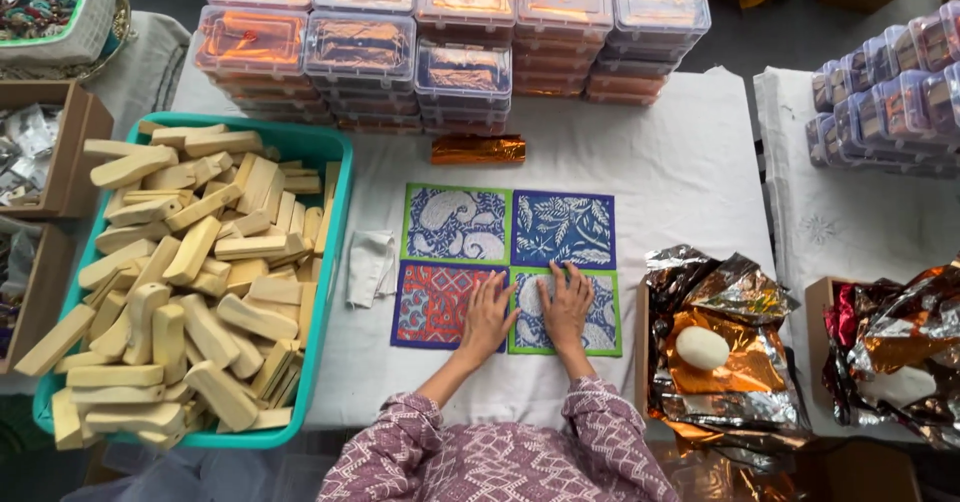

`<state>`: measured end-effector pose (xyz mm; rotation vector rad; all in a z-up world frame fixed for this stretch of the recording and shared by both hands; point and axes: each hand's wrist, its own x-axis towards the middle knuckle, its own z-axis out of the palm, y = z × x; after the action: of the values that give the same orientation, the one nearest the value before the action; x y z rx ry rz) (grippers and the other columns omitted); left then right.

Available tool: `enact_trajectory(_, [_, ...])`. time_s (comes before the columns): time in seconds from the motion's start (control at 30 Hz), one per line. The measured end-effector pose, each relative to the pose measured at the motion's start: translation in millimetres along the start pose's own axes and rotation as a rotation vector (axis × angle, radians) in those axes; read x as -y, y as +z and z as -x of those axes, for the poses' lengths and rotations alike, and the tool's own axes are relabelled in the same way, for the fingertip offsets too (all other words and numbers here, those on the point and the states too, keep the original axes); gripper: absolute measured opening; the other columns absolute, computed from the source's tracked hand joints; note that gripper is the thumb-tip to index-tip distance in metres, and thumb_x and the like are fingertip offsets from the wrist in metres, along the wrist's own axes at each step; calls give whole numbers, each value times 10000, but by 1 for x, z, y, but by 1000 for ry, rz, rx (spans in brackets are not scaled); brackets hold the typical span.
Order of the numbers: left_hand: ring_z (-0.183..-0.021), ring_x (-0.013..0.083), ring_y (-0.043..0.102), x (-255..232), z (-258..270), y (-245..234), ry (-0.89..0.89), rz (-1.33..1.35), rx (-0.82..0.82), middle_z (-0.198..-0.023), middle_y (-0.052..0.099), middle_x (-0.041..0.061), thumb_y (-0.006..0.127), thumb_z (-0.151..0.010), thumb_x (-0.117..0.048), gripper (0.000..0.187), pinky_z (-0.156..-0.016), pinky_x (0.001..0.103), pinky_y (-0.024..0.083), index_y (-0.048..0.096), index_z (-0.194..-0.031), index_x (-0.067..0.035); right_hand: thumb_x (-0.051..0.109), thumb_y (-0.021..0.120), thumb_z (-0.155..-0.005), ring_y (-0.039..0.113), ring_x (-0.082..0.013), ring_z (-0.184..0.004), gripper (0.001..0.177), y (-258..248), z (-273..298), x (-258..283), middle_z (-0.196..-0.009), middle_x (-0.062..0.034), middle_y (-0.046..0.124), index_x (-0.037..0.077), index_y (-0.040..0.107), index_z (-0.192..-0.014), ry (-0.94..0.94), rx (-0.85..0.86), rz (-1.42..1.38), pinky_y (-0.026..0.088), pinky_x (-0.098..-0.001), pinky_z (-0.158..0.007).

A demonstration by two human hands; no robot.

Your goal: The person wraps a small wooden block in a piece of orange foil, folds the edges, and places it into a clear plastic container. They then wipe the container with a white cloth and stack it with other containers. The person repeats the process by picking up another wooden block, wiping it with a cloth, and wrapping it in foil.

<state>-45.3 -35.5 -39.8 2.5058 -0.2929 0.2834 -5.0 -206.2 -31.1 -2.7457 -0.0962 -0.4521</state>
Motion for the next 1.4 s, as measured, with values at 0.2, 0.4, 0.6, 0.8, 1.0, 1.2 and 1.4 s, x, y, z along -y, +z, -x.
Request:
enact_trajectory(0.2, [-1473, 306, 361, -5, 24, 5, -13, -48, -32, -1525, 451, 149, 700, -939, -295, 568, -1225, 532, 234, 550, -1440, -73, 387, 566, -1024, 385, -318, -1438, 512, 14, 3, 6, -1504, -97, 473, 147, 511, -1474, -5, 19, -55, 229, -525, -1226])
enact_trajectory(0.4, [-1403, 297, 491, 6, 31, 18, -38, 3, -126, -1441, 562, 145, 635, -960, -173, 456, -1205, 488, 334, 600, -1384, -10, 333, 469, -1079, 244, -297, -1572, 555, 22, 13, 41, -1675, -84, 345, 128, 396, -1589, -217, 101, -134, 150, -554, -1253])
enact_trajectory(0.6, [-1094, 275, 702, -13, 16, -55, -374, 278, -194, -1210, 729, 81, 621, -934, -116, 250, -932, 394, 552, 730, -1156, -83, 472, 495, -1029, 234, -292, -1554, 650, 20, 16, 48, -1664, -65, 316, 142, 373, -1575, -271, 199, -40, 139, -555, -1246])
enact_trajectory(0.8, [-1066, 274, 733, 26, 4, -137, -248, 188, -474, -1159, 759, 78, 651, -982, -105, 48, -905, 380, 576, 685, -1009, -84, 532, 472, -1028, 198, -287, -1562, 700, 31, 21, 42, -1678, -64, 280, 131, 347, -1588, -277, 202, -19, 116, -564, -1249])
enact_trajectory(1.0, [-955, 295, 699, 81, 2, -213, -488, -225, -369, -1069, 725, 82, 663, -1029, -160, 172, -800, 426, 564, 740, -1182, -161, 539, 436, -1038, 132, -271, -1577, 705, 43, 21, 35, -1699, -40, 217, 150, 301, -1610, -278, 247, 9, 75, -562, -1256])
enact_trajectory(1.2, [-1061, 343, 661, 154, 35, -110, -348, -582, -426, -1256, 618, 167, 754, -808, -292, 540, -870, 415, 569, 637, -1249, -2, 544, 440, -1038, 118, -276, -1578, 713, 44, 19, 34, -1701, -42, 207, 160, 278, -1617, -273, 261, -10, 62, -569, -1252])
enact_trajectory(1.4, [-991, 308, 693, 175, 31, -110, -478, -427, -366, -1171, 703, 93, 723, -919, -227, 217, -823, 410, 567, 725, -1061, -63, 555, 462, -1026, 99, -274, -1581, 737, 47, 19, 31, -1703, -42, 194, 166, 269, -1621, -270, 303, -28, 34, -570, -1254])
